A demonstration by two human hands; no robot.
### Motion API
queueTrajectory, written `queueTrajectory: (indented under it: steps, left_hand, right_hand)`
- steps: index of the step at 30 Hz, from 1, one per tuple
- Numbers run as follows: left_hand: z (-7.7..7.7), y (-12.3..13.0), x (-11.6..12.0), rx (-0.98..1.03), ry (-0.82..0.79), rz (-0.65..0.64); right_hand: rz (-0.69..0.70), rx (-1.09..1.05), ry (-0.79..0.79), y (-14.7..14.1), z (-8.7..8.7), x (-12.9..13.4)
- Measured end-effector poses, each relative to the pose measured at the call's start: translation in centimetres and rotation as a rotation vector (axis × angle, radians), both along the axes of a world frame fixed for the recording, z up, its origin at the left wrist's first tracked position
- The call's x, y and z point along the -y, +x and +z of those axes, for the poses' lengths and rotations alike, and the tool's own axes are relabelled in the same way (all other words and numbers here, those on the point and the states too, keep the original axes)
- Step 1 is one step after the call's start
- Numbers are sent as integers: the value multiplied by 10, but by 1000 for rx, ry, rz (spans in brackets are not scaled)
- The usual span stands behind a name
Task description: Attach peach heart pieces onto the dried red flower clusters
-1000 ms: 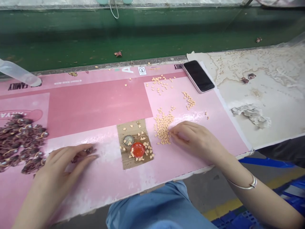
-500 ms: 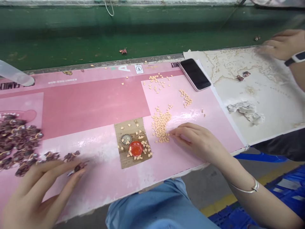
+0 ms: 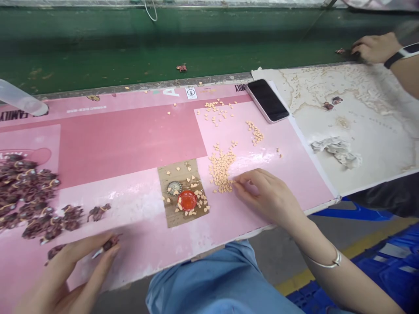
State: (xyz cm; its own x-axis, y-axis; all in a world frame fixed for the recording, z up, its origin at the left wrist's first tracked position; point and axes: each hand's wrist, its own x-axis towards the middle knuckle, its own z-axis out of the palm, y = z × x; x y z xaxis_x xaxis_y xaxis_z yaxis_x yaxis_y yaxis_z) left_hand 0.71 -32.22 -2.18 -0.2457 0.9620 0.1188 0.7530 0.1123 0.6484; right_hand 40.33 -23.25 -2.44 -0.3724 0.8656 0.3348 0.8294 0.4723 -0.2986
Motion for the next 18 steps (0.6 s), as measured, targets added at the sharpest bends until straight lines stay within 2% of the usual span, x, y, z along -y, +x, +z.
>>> queueTrajectory:
  steps: [4,10,14,18]
  left_hand:
    - [-9,-7,4,20,-21,6]
    - [-4,-1,6,51,-61,-4]
    - [-3,6,3,48,36,-4]
    - [-3,14,-5,79,101,-94]
  right_hand:
    - [-10,-16,-46,-5,-4,-5]
    - [-6,-168,-107,-2,0,-10]
    - [-56,-158,-48,2,0,-8]
    - [-53,-92,-42,0,-3,-10]
